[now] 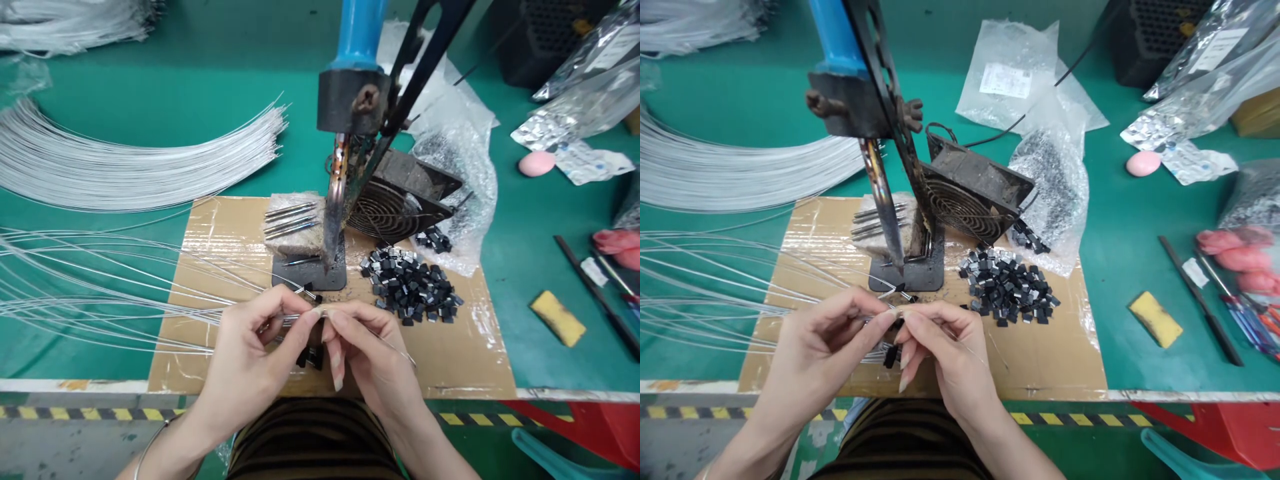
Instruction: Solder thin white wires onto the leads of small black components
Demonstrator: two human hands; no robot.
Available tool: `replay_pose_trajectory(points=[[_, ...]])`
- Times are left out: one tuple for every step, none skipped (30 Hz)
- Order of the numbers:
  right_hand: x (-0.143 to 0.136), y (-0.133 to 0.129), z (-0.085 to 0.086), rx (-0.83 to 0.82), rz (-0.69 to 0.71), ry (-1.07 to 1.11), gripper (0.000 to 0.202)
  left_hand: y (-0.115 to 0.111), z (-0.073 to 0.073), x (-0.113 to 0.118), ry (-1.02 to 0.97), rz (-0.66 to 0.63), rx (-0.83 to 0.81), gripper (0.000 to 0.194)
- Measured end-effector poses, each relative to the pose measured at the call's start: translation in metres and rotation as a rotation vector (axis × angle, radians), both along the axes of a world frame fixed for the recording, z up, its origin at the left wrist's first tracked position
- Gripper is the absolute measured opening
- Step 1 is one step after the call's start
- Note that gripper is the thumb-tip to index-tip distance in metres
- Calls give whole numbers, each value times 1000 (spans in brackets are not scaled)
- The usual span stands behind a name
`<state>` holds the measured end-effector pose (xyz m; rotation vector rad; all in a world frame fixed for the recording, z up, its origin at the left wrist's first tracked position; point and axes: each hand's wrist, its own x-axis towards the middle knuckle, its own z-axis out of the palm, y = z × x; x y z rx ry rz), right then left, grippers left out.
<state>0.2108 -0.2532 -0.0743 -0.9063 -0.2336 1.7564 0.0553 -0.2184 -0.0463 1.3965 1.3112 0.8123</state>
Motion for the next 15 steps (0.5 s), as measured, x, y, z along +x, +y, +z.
replay_pose_trajectory(points=[[-1, 0, 0, 1, -4, -2, 14, -1, 0, 0, 7, -11, -8, 12], [-1, 0, 0, 1, -11, -5, 13, -2, -1, 0, 16, -20, -15, 11], [-2, 0, 0, -1, -19, -6, 13, -3, -1, 0, 29, -21, -15, 11], [-2, 0, 0, -4, -28, -6, 12, -4, -2, 0, 44, -14, -7, 11], [-3, 0, 0, -9, -37, -3, 13, -5, -3, 0, 59, -3, 7, 11], [-4, 0, 1, -14, -44, 1, 13, -6, -5, 0, 73, 9, 23, 11], [-6, 0, 1, -19, -52, 5, 13, -7, -6, 0, 86, 19, 41, 11], [-7, 0, 2, -25, -63, 7, 14, -8, -8, 1, 98, 28, 58, 12], [-8, 0, 2, -32, -73, 8, 14, -9, -10, 1, 108, 34, 73, 12], [-9, 0, 2, -39, -82, 9, 14, -10, -11, 2, 116, 38, 83, 13], [-11, 0, 3, -45, -91, 10, 15, -10, -13, 2, 121, 42, 90, 13], [-12, 0, 3, -48, -97, 10, 15, -11, -14, 2, 122, 45, 94, 14], [-12, -1, 3, -50, -100, 11, 16, -11, -15, 2, 120, 45, 93, 14], [-13, -1, 3, -51, -101, 11, 17, -11, -15, 3, 115, 45, 90, 15], [-13, -1, 3, -51, -98, 12, 17, -11, -15, 2, 108, 44, 87, 15]])
